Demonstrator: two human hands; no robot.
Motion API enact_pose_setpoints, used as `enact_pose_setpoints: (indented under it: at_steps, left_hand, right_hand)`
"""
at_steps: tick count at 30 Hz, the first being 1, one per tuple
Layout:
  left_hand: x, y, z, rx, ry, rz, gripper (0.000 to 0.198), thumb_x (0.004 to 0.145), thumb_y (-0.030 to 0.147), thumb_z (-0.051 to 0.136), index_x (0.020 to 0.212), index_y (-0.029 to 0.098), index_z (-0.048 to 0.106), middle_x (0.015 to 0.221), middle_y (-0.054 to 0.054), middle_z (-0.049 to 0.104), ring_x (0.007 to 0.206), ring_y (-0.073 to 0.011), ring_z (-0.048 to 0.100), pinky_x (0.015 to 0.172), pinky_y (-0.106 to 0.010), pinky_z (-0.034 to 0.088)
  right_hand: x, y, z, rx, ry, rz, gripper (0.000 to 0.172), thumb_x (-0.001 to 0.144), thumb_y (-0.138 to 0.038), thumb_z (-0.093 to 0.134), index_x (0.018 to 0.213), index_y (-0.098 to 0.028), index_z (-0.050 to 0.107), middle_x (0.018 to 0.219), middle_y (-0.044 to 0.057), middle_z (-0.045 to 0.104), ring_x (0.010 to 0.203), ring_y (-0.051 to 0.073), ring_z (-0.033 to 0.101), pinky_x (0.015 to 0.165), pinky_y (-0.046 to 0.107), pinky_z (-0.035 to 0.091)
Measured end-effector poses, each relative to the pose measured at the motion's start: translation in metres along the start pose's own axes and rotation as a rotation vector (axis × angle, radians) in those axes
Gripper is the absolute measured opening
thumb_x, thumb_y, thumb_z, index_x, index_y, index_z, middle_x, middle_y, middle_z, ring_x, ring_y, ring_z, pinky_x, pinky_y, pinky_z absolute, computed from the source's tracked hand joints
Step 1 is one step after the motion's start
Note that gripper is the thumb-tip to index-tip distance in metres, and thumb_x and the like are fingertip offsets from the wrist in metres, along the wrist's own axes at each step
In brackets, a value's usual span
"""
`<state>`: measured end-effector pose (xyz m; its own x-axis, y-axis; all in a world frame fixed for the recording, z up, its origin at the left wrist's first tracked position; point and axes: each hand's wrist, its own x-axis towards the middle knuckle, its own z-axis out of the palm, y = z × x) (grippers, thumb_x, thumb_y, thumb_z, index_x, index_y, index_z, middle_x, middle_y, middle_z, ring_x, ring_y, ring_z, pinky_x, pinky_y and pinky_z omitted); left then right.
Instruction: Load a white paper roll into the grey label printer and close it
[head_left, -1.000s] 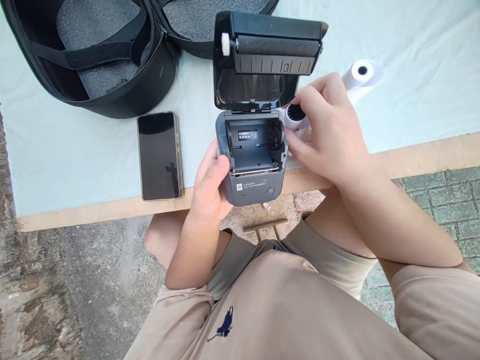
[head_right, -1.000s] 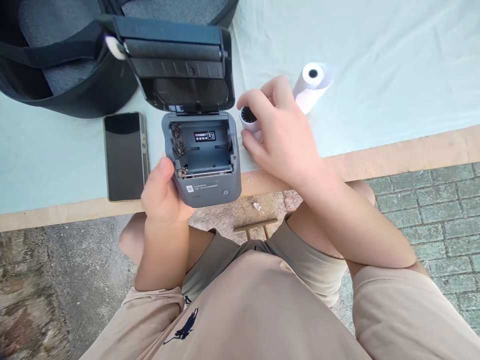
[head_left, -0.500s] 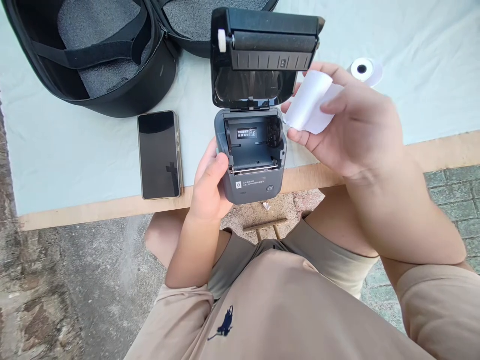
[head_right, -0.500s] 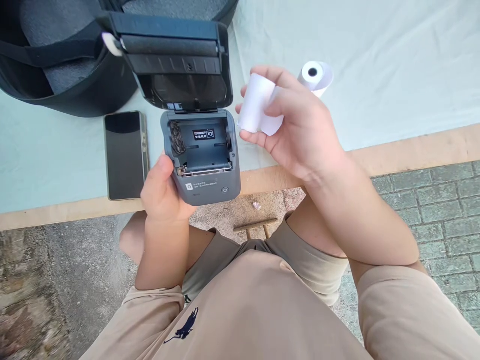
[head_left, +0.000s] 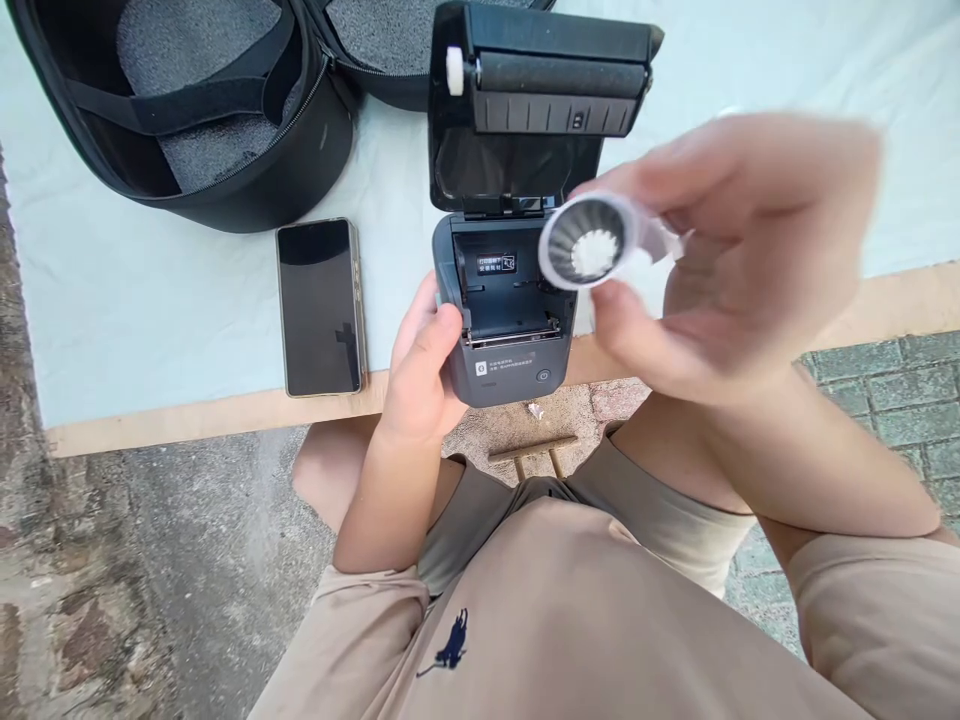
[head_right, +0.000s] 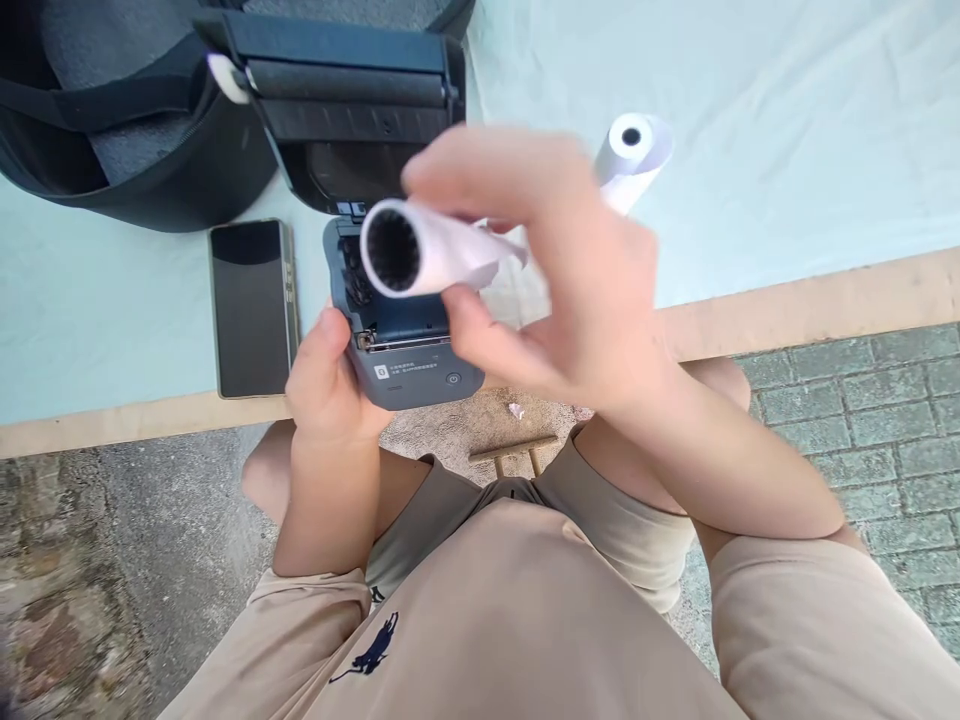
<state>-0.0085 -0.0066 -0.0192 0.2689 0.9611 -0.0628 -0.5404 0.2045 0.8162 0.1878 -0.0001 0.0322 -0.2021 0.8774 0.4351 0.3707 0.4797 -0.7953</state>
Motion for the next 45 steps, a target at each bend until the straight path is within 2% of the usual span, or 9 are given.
enact_pose_setpoints:
  at_steps: [3,8,12,22,30,34,39,42,45]
  left_hand:
    - [-0.001,0.002,0.003,0.028,0.034,-0.017,0.04,0.086,0.053,0.067,0.114,0.024,0.063,0.117,-0.005,0.073,0.136,-0.0305,0.057,0.106,-0.041,0.054]
    - [-0.002,0.003,0.004,0.002,0.043,-0.077,0.044,0.084,0.054,0.068,0.117,0.025,0.061,0.116,-0.005,0.073,0.132,-0.0311,0.061,0.099,-0.042,0.06]
    - [-0.003,0.003,0.005,-0.043,0.043,-0.083,0.044,0.084,0.051,0.069,0.119,0.026,0.06,0.116,-0.004,0.073,0.131,-0.0303,0.062,0.1,-0.042,0.059]
    - [-0.002,0.005,0.007,-0.053,0.031,-0.024,0.037,0.085,0.052,0.067,0.11,0.025,0.064,0.11,-0.005,0.072,0.131,-0.0284,0.061,0.104,-0.041,0.056]
    - [-0.003,0.003,0.002,-0.016,0.013,0.032,0.032,0.082,0.029,0.072,0.112,0.023,0.062,0.1,-0.005,0.074,0.126,-0.0281,0.064,0.103,-0.041,0.056]
    - [-0.002,0.001,-0.003,0.056,0.017,0.007,0.047,0.073,0.032,0.079,0.115,0.024,0.06,0.104,-0.006,0.073,0.129,-0.0314,0.061,0.099,-0.04,0.057]
    - [0.001,0.0,-0.007,0.132,-0.018,-0.02,0.068,0.065,0.033,0.085,0.124,0.03,0.053,0.108,-0.005,0.069,0.098,-0.0261,0.069,0.075,-0.036,0.058]
    - [0.002,-0.001,-0.007,0.12,-0.031,0.007,0.067,0.064,0.032,0.083,0.123,0.031,0.052,0.107,-0.004,0.069,0.094,-0.0245,0.069,0.075,-0.036,0.057]
    - [0.0,0.001,-0.004,0.1,-0.008,0.0,0.065,0.068,0.033,0.081,0.125,0.029,0.05,0.11,-0.007,0.07,0.114,-0.0307,0.067,0.086,-0.041,0.058]
  right_hand:
    - [0.006,-0.001,0.013,-0.313,0.033,-0.277,0.038,0.08,-0.013,0.061,0.114,-0.029,0.055,0.108,-0.007,0.074,0.098,0.018,0.071,0.085,0.036,0.054]
    - [0.012,-0.001,0.026,-0.58,0.001,-0.293,0.019,0.089,-0.016,0.056,0.104,-0.028,0.057,0.091,-0.007,0.074,0.09,0.019,0.07,0.078,0.035,0.049]
    - [0.013,0.003,0.024,-0.582,-0.058,-0.25,0.012,0.097,-0.025,0.052,0.091,-0.028,0.062,0.106,-0.006,0.075,0.101,0.023,0.068,0.085,0.041,0.05]
    - [0.004,-0.007,0.023,-0.519,-0.067,-0.456,0.005,0.091,-0.019,0.061,0.088,-0.024,0.061,0.084,-0.006,0.073,0.094,0.02,0.069,0.073,0.04,0.046]
    - [0.006,-0.001,0.025,-0.315,-0.019,-0.356,0.006,0.091,-0.027,0.061,0.096,-0.023,0.06,0.102,0.003,0.07,0.103,0.021,0.065,0.091,0.045,0.052]
    - [0.008,0.003,0.018,-0.234,0.074,-0.181,0.032,0.088,-0.04,0.062,0.117,-0.026,0.056,0.122,0.007,0.059,0.124,0.025,0.056,0.094,0.042,0.054]
    - [0.007,0.002,0.014,-0.038,0.125,0.004,0.055,0.095,-0.045,0.055,0.147,-0.036,0.038,0.158,-0.002,0.035,0.137,0.022,0.049,0.1,0.032,0.053]
    - [0.009,0.002,0.017,-0.057,0.117,-0.024,0.041,0.096,-0.045,0.054,0.134,-0.03,0.055,0.139,0.004,0.052,0.122,0.02,0.057,0.091,0.032,0.057]
    - [0.011,0.003,0.02,-0.129,0.007,-0.049,0.024,0.093,-0.041,0.057,0.112,-0.028,0.064,0.113,0.007,0.056,0.119,0.022,0.055,0.093,0.038,0.058]
